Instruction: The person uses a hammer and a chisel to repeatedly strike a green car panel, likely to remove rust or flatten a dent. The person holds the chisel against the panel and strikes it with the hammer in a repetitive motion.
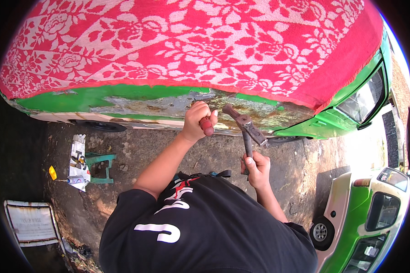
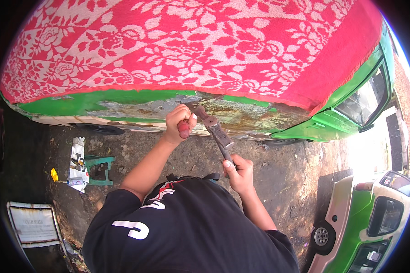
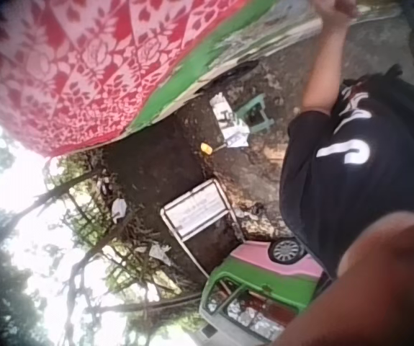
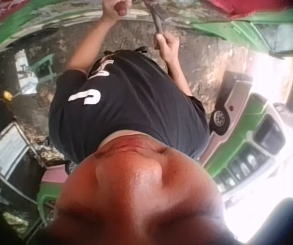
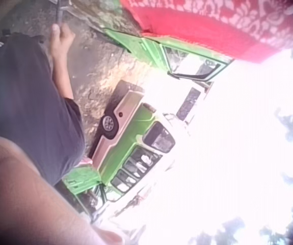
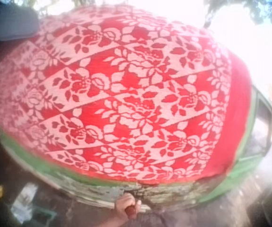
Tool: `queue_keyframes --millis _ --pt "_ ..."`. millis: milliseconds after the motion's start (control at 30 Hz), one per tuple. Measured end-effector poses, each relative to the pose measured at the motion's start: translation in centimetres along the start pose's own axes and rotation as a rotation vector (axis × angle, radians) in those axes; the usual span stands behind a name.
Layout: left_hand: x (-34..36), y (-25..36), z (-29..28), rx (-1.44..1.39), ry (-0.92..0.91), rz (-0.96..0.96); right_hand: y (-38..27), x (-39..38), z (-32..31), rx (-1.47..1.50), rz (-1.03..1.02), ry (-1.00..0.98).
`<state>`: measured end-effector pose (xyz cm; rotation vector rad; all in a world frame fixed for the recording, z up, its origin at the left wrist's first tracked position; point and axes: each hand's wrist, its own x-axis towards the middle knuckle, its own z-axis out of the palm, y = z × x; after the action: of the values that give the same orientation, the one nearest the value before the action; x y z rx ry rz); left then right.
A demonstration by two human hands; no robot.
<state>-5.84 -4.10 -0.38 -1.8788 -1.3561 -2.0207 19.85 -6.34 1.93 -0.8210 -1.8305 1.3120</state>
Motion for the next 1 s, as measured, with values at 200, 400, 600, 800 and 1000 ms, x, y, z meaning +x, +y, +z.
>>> queue_keyframes --millis 200,400,600,800,1000 --pt "0.3 -0.6 -0.6 0.040 -0.021 0.105 0.5 -0.4 -0.2 -0.059 0.020 -0.028" --pt "0.7 -1.0 -1.0 0.017 0.029 0.104 0.0 -0.1 0.0 -0.030 0.038 -0.020" --pt "1.0 -0.9 -1.0 0.014 0.013 0.126 0.0 0.1 -0.1 -0.048 0.024 -0.026" --pt "0.7 -1.4 -1.3 0.010 0.005 0.130 -0.3 0.2 0.0 -0.085 0.010 -0.064" --pt "0.3 -1.6 -2.0 -0.033 -0.013 0.138 0.3 0.1 0.2 -0.024 0.045 -0.028"
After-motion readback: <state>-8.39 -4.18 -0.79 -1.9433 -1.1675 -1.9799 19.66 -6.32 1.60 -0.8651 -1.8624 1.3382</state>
